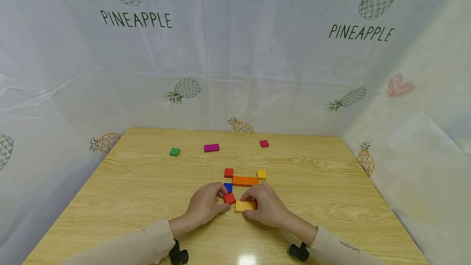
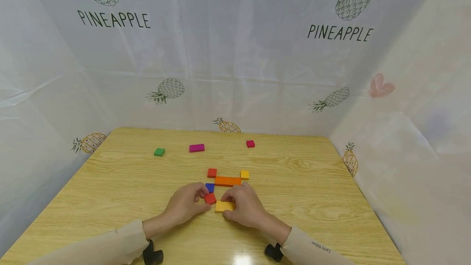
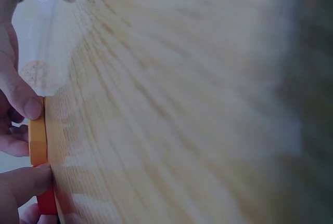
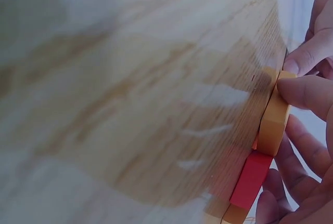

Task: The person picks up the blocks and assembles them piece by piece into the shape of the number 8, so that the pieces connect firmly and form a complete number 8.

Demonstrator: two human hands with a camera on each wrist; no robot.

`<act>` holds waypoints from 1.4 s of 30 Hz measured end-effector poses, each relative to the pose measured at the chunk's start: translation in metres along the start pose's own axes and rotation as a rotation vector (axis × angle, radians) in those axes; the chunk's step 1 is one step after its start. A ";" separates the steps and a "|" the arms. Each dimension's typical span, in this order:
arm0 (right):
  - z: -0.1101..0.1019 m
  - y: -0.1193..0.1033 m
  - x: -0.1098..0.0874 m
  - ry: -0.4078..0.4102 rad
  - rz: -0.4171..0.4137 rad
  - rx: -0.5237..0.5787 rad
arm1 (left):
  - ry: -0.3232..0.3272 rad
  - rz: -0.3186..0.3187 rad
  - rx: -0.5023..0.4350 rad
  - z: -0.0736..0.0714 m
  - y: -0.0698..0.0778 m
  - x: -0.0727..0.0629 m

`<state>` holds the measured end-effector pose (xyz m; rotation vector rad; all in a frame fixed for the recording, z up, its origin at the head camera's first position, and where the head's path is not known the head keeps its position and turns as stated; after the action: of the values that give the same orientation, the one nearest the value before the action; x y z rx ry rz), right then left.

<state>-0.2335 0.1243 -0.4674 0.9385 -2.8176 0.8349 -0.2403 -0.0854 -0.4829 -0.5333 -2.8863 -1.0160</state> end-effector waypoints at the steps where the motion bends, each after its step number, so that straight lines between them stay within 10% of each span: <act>1: 0.000 0.000 0.000 0.002 -0.004 -0.001 | 0.001 0.002 -0.001 0.000 0.000 0.000; 42: 0.000 -0.002 0.002 0.008 -0.045 0.013 | -0.013 -0.010 -0.022 0.000 -0.003 0.000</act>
<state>-0.2338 0.1221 -0.4659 0.9943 -2.7761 0.8511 -0.2416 -0.0875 -0.4847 -0.5292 -2.8952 -1.0508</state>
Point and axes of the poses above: each hand's wrist, its own x-axis towards the middle knuckle, its own z-axis out of the palm, y = z × x, the point moved 4 cm from there along x, towards the middle knuckle, and after that the axes turned 1 degree about x, right-handed, at the moved point
